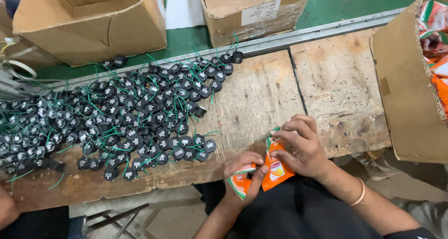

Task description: The person sits at a factory workbench and packs small black wired components into orange plastic bags, folding each bag closed and placing the filled bags into a cardboard box. They then handle the black components directly, arranging them and coiling their green wires before placing them into the box.

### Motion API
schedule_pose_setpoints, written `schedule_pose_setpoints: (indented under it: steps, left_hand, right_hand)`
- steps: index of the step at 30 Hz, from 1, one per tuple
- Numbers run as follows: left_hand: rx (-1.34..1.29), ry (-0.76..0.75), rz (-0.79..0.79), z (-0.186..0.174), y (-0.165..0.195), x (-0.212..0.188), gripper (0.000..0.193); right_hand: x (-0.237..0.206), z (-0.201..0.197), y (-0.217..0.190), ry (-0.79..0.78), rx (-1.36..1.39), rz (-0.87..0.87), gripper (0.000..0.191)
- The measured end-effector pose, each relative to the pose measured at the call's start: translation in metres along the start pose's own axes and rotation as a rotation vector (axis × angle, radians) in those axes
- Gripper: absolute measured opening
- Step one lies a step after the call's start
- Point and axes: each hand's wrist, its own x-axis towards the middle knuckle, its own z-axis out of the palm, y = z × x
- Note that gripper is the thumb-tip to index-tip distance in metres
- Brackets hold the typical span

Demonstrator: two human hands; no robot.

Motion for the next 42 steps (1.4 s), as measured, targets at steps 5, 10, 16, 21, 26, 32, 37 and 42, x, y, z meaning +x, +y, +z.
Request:
schedule_pose_setpoints:
  steps: [5, 10, 16, 21, 26, 32, 37, 42]
  left_hand:
    - [-0.023, -0.137, 0.271, -0.017, 0.008, 0.013, 0.014]
    - [-0.195, -0.154, 0.070, -0.023, -0.003, 0.006, 0.015]
    - [-0.379, -0.084, -0.083, -0.029, -0.024, -0.002, 0.014]
    - [-0.156, -0.050, -0.110, -0.026, -0.024, -0.005, 0.013]
    - [-0.048, 0.067, -0.230, -0.022, -0.019, 0.002, 0.008]
    - [-0.078, 0.143, -0.268, -0.010, -0.025, 0.001, 0.009]
    - [-0.105, 0.228, -0.271, -0.007, -0.031, -0.005, 0.011]
    - [-0.044, 0.238, -0.202, -0.002, -0.024, -0.010, 0.011]
  right_hand:
    - [0.008, -0.002, -0.013, -0.060, 0.119, -0.006, 0.056]
    - [0.012, -0.002, -0.020, -0.044, 0.076, -0.014, 0.061]
    - [0.012, 0.002, -0.026, -0.012, -0.003, -0.074, 0.047]
    - [-0.002, 0.006, -0.016, -0.047, 0.252, 0.154, 0.027]
    - [-0.023, 0.005, 0.002, -0.204, 0.650, 0.517, 0.013]
    - [-0.023, 0.003, 0.006, -0.303, 1.145, 0.758, 0.011]
    - [-0.006, -0.009, -0.017, -0.112, 0.079, 0.113, 0.022]
    - [0.004, -0.013, -0.037, -0.094, -0.089, 0.146, 0.028]
